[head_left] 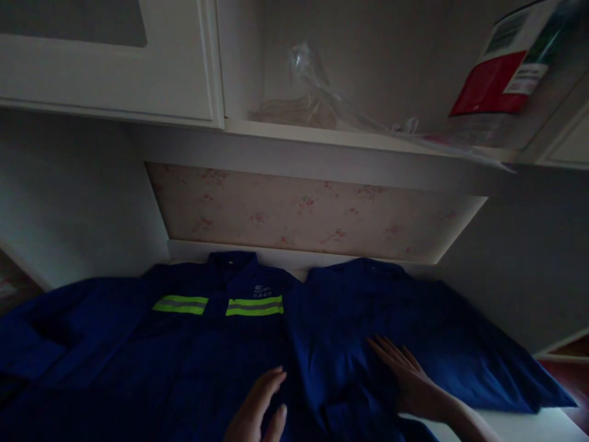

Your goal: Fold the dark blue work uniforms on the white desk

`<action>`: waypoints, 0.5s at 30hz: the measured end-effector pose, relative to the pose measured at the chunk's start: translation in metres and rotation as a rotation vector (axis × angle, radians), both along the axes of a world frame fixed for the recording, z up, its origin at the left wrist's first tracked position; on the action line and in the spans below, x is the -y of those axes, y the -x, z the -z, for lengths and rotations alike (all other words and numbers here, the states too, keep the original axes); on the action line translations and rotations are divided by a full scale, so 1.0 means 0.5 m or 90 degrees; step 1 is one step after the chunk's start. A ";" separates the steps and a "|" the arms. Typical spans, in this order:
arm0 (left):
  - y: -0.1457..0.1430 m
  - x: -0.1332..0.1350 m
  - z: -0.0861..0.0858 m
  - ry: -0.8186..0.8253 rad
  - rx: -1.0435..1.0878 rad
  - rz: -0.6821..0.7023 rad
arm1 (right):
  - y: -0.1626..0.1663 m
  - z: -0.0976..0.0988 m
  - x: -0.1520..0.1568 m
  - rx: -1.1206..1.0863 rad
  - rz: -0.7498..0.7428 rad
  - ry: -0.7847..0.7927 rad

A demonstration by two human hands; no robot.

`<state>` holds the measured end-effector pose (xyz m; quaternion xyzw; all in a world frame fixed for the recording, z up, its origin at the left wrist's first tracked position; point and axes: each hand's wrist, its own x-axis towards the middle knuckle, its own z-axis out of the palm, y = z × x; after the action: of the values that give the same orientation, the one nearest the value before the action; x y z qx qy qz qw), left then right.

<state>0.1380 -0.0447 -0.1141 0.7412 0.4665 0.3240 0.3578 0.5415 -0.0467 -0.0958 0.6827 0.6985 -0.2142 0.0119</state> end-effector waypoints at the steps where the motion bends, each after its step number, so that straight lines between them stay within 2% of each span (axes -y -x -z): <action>1: -0.024 -0.010 -0.016 -0.023 -0.037 0.030 | 0.014 0.012 -0.001 0.040 0.000 -0.024; 4: -0.090 -0.038 -0.046 -0.050 -0.153 0.095 | 0.037 0.033 -0.016 0.076 -0.006 -0.107; 7: -0.134 -0.053 -0.035 -0.036 -0.235 0.137 | 0.022 0.032 -0.048 0.042 -0.008 -0.142; 9: -0.147 -0.055 -0.015 -0.021 -0.269 0.162 | -0.003 0.021 -0.077 0.000 0.086 -0.167; 11: -0.148 -0.055 0.000 -0.016 -0.289 0.179 | -0.028 0.001 -0.111 -0.026 0.224 -0.200; 13: -0.145 -0.054 0.005 -0.014 -0.290 0.184 | -0.048 -0.033 -0.142 -0.026 0.328 -0.243; 15: -0.142 -0.053 -0.002 0.000 -0.272 0.176 | -0.061 -0.085 -0.162 -0.021 0.392 -0.294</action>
<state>0.2089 -0.0181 -0.1129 0.8494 0.4261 0.1078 0.2920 0.5723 0.0345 -0.0534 0.8417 0.4906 -0.0561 -0.2184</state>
